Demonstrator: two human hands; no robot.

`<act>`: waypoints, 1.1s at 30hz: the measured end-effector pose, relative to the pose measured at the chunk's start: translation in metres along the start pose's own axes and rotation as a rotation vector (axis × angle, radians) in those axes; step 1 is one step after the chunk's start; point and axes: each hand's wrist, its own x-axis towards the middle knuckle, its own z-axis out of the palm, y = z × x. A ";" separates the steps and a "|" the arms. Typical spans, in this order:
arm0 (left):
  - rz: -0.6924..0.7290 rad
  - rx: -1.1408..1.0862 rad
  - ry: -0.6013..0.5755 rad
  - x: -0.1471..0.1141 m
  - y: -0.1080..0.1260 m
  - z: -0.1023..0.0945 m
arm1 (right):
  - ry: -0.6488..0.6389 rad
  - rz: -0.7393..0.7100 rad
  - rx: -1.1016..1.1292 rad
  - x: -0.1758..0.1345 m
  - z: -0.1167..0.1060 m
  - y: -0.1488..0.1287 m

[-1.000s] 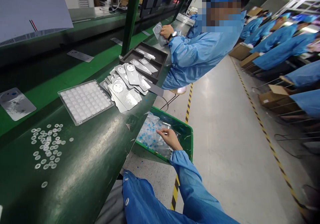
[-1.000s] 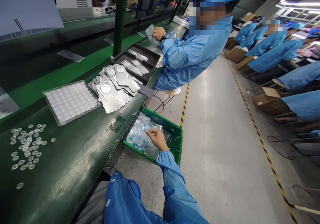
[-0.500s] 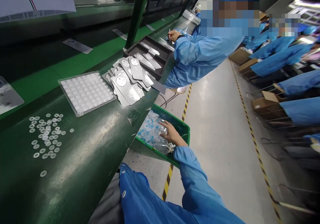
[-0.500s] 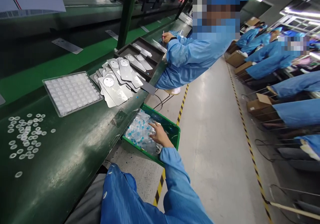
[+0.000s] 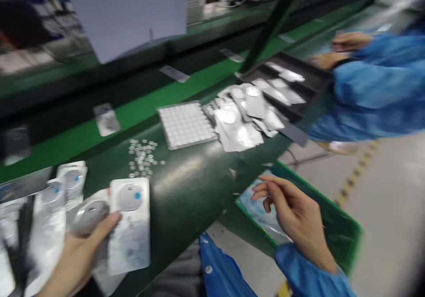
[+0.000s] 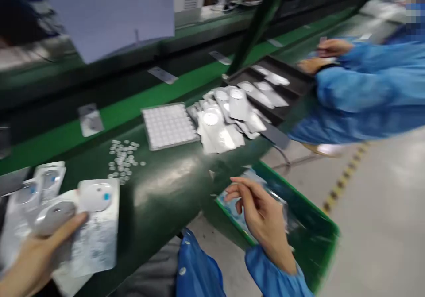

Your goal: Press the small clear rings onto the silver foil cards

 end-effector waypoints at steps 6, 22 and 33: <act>0.049 -0.253 -0.116 -0.004 -0.015 0.030 | -0.772 0.049 0.441 -0.020 0.114 -0.075; 0.121 -0.183 -0.325 0.009 -0.044 0.035 | -0.894 -0.036 0.460 -0.039 0.156 -0.089; -0.011 0.169 -0.065 0.042 -0.045 0.003 | -0.544 -0.285 0.217 0.031 0.100 -0.079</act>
